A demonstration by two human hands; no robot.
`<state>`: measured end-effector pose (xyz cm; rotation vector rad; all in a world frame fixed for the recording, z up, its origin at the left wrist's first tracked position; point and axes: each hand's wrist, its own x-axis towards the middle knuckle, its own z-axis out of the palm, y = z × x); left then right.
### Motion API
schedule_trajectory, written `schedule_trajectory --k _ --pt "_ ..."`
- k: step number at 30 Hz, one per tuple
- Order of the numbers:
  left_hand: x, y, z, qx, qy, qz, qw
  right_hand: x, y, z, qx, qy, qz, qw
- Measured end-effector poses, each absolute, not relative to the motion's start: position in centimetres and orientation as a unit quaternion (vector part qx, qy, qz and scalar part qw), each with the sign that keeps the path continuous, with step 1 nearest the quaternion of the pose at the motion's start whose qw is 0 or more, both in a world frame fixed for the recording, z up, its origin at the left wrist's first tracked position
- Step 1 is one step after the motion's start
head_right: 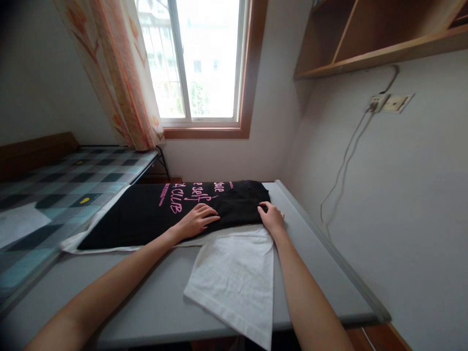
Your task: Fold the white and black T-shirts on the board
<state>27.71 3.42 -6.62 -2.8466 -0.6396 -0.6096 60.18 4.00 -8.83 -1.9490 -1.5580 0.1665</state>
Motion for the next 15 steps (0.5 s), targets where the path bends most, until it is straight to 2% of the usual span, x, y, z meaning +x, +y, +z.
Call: schedule_trajectory --k 6,12,15 --pt "28.06 3.09 -6.64 -0.958 -0.179 -0.2 0.101 60.4 4.21 -9.2 -0.72 -0.599 0.045 0.347" --pt "28.2 3.22 -6.86 -0.925 -0.266 -0.259 0.079 60.34 4.22 -9.03 -0.701 -0.611 0.062 0.364" --pt "28.29 2.95 -6.78 -0.931 -0.245 -0.258 0.083 60.23 4.15 -8.98 -0.704 -0.608 0.065 0.361"
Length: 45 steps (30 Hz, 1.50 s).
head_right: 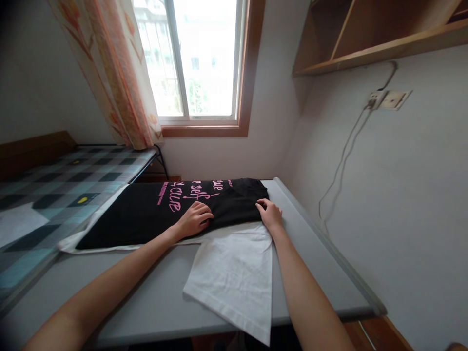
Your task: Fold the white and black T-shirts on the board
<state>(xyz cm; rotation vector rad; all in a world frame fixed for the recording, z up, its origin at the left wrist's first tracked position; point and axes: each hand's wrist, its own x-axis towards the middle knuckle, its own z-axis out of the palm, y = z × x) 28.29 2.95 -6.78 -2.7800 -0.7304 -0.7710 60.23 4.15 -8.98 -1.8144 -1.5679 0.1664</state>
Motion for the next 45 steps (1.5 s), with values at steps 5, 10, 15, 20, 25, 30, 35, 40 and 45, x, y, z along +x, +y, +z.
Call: schedule_trajectory --k 5,10,15,20,25,30,35,40,45 --pt "28.5 2.4 -6.4 -0.949 -0.213 -0.217 0.083 60.5 4.2 -9.0 -0.707 -0.6 0.051 0.371" --pt "28.4 2.6 -6.4 -0.93 -0.276 -0.245 -0.001 60.5 3.9 -8.7 -0.708 -0.612 0.046 0.35" --pt "28.6 3.6 -7.1 -0.812 -0.5 -0.302 -0.017 59.0 3.1 -7.7 -0.718 -0.631 -0.076 0.282" --pt "28.5 4.0 -7.6 -0.831 -0.49 -0.259 -0.04 56.8 2.6 -7.5 -0.667 -0.685 -0.113 0.271" --pt "28.3 4.0 -7.6 -0.844 -0.463 -0.263 -0.059 55.5 2.6 -8.1 -0.664 -0.708 -0.083 0.225" --pt "28.2 4.7 -8.2 -0.85 -0.43 -0.293 -0.085 54.8 4.1 -7.5 -0.68 -0.707 -0.041 0.19" --pt "28.0 5.5 -8.8 -0.848 -0.353 -0.366 -0.149 53.4 6.4 -6.7 -0.694 -0.699 0.024 0.173" --pt "28.1 5.2 -8.9 -0.831 -0.394 -0.377 -0.116 52.1 7.0 -7.3 -0.627 -0.75 -0.018 0.207" --pt "28.3 4.2 -8.4 -0.852 -0.413 -0.319 -0.047 53.8 6.1 -7.2 -0.602 -0.758 -0.051 0.246"
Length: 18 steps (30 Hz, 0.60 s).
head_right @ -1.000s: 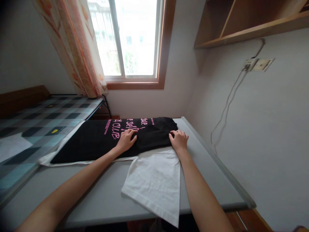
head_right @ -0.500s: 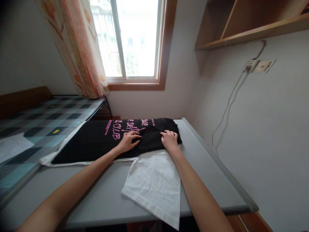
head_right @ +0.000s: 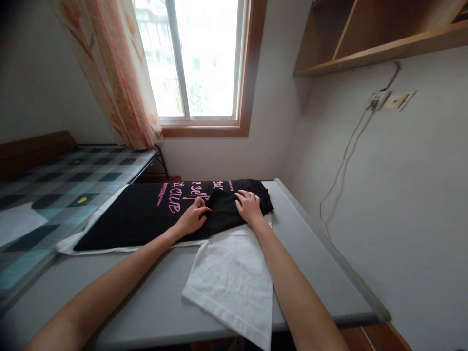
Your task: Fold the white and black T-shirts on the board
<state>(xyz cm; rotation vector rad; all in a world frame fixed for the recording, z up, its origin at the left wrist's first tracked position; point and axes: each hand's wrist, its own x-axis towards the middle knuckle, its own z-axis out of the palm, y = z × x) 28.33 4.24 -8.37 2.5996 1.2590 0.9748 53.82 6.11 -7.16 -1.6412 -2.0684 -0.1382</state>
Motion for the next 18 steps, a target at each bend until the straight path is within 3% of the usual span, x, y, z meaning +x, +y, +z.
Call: schedule_trajectory --k 5,12,18 --pt "28.8 2.9 -7.4 0.862 0.398 0.31 -0.054 57.4 5.0 -6.6 -0.689 -0.666 -0.055 0.281" --pt "29.1 2.0 -6.4 0.916 0.311 0.252 -0.003 58.9 4.7 -7.6 -0.765 -0.584 0.017 0.27" --pt "29.0 2.0 -6.0 0.924 0.302 0.231 0.033 59.9 5.6 -8.6 -0.759 -0.552 0.052 0.341"
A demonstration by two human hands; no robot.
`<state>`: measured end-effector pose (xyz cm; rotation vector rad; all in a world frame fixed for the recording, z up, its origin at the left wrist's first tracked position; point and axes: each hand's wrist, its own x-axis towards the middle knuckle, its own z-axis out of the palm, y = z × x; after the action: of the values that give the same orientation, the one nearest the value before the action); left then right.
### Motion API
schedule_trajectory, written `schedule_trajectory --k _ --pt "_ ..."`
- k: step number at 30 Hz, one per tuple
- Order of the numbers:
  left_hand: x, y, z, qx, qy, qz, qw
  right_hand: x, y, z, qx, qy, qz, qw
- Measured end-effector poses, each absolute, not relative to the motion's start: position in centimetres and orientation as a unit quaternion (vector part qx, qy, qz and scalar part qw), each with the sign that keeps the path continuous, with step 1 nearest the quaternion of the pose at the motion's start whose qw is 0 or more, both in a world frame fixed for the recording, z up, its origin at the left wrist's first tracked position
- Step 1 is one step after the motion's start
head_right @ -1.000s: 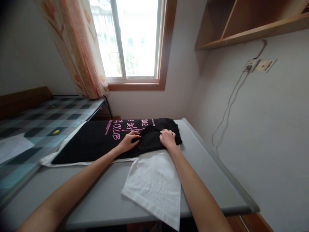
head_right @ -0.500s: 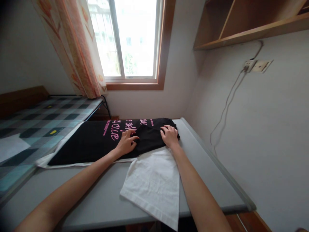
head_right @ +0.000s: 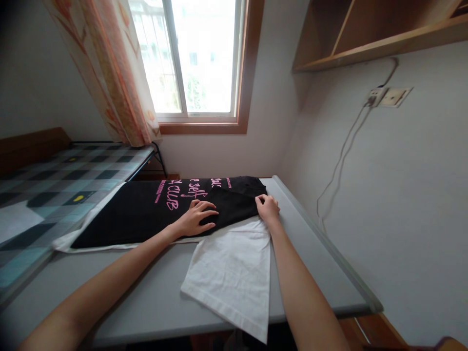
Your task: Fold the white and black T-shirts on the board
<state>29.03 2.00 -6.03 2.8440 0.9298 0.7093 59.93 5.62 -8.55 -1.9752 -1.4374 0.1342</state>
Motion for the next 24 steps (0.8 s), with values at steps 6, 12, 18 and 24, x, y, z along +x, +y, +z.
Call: schedule_trajectory --k 6,12,18,24 --pt "29.0 2.0 -6.0 0.931 0.29 0.214 0.054 60.9 6.3 -9.6 -0.671 -0.559 0.119 0.473" --pt "29.0 2.1 -6.0 0.937 0.279 0.202 0.056 61.0 6.6 -9.8 -0.636 -0.529 0.175 0.534" --pt "28.9 2.0 -5.8 0.939 0.279 0.195 0.058 61.3 6.7 -9.6 -0.62 -0.507 0.222 0.555" --pt "29.0 1.9 -5.8 0.936 0.281 0.203 0.06 61.4 5.7 -8.6 -0.579 -0.534 0.294 0.542"
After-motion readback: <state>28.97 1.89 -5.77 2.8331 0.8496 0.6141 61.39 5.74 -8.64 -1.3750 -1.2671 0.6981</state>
